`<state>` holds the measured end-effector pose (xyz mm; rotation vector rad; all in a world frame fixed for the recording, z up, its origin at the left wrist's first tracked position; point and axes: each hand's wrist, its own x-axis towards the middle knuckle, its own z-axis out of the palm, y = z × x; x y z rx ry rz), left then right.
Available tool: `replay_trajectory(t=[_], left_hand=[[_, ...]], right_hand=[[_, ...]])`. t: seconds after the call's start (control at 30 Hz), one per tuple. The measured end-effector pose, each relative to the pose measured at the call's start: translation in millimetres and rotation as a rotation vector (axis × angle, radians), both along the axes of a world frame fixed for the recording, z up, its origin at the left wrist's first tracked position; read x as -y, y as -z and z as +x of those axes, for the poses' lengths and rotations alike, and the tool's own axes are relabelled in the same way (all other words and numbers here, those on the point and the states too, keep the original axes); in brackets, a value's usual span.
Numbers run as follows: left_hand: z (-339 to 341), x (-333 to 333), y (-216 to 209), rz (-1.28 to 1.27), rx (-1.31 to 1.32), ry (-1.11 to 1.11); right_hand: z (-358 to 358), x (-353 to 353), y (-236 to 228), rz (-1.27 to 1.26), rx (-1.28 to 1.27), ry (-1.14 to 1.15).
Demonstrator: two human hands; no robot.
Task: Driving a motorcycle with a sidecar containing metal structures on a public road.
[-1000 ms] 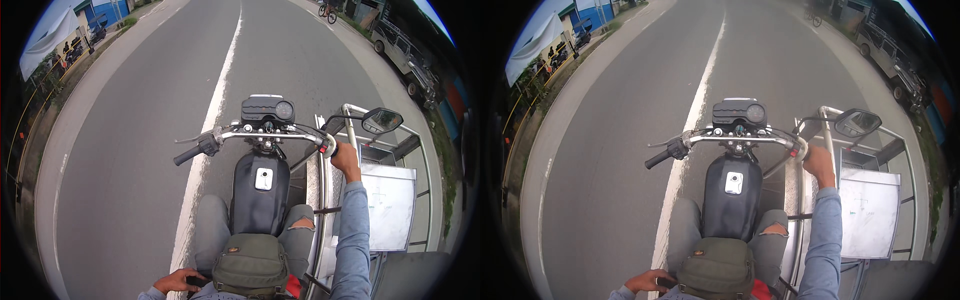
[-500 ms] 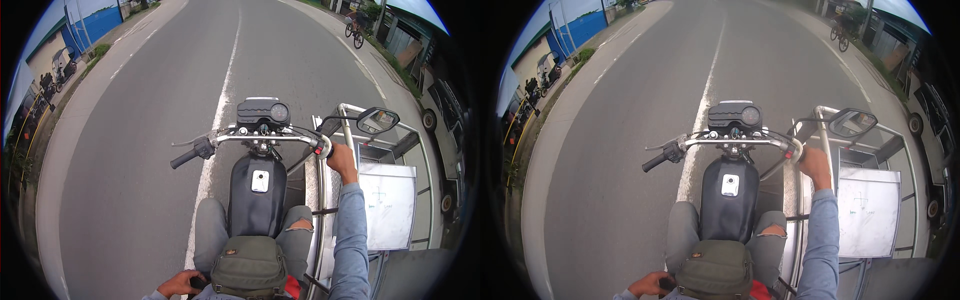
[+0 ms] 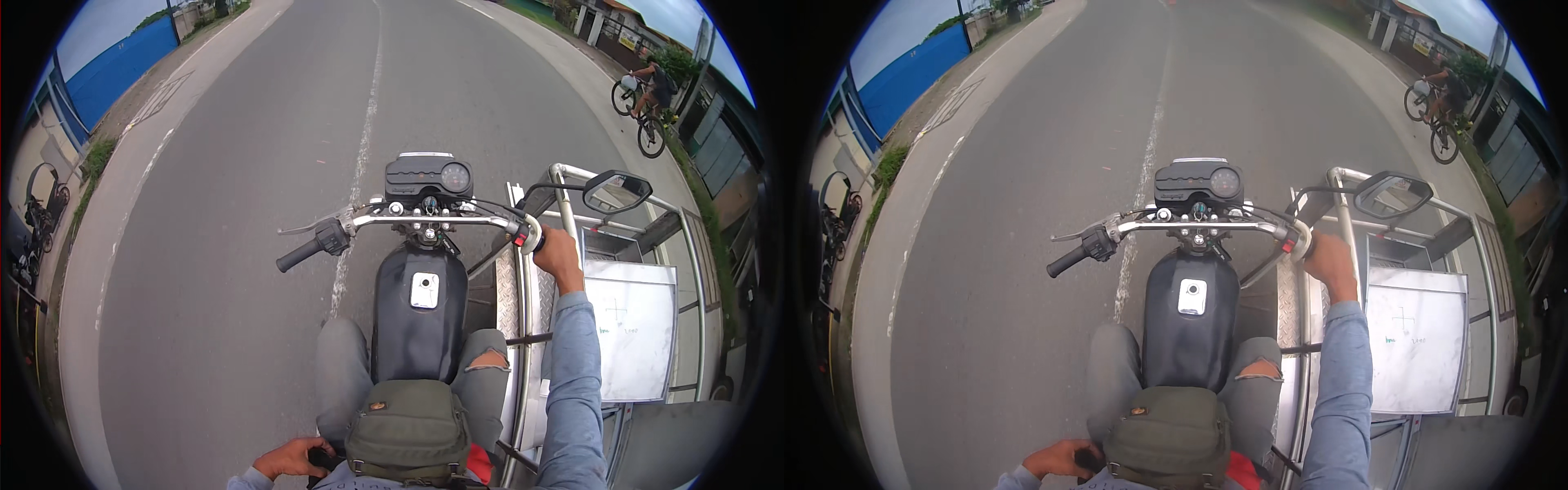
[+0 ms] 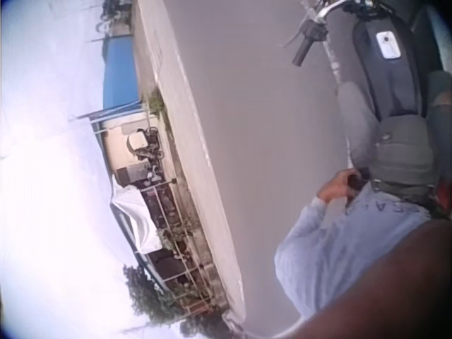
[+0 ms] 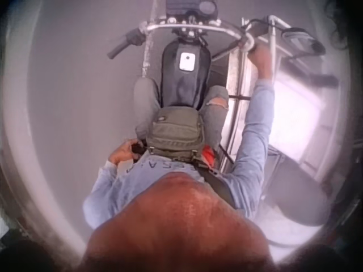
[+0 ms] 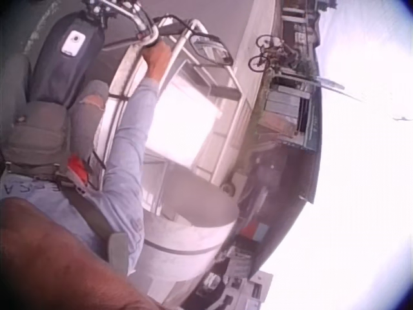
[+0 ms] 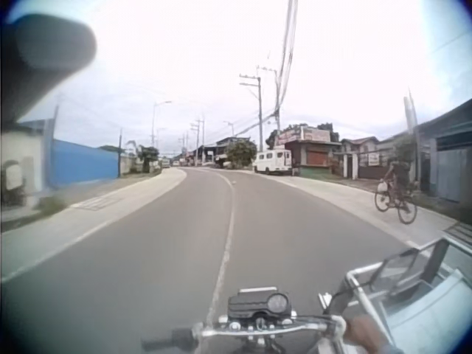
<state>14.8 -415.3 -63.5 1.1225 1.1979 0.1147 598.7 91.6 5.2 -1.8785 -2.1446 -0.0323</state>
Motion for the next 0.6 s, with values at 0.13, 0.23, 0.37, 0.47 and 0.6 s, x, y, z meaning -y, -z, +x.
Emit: replay_trajectory(t=[0.13, 0.23, 0.37, 0.47, 0.6], left_hand=[[13, -6, -10, 0.109, -0.095, 0.042], [6, 5, -3, 0.044, -0.079, 0.037], [4, -5, -12, 0.035, -0.045, -0.024], [-6, -28, -14, 0.081, 0.004, 0.007], [-34, -110, -27, 0.691, -0.453, -0.319]], right_hand=[[2, 3, 1, 0.004, -0.016, -0.037], [-5, 2, -6, -0.012, -0.005, -0.002], [-5, 2, 3, 0.04, -0.02, -0.018], [0, 6, -3, 0.01, -0.044, -0.031], [-5, 3, -9, 0.01, -0.033, -0.023]])
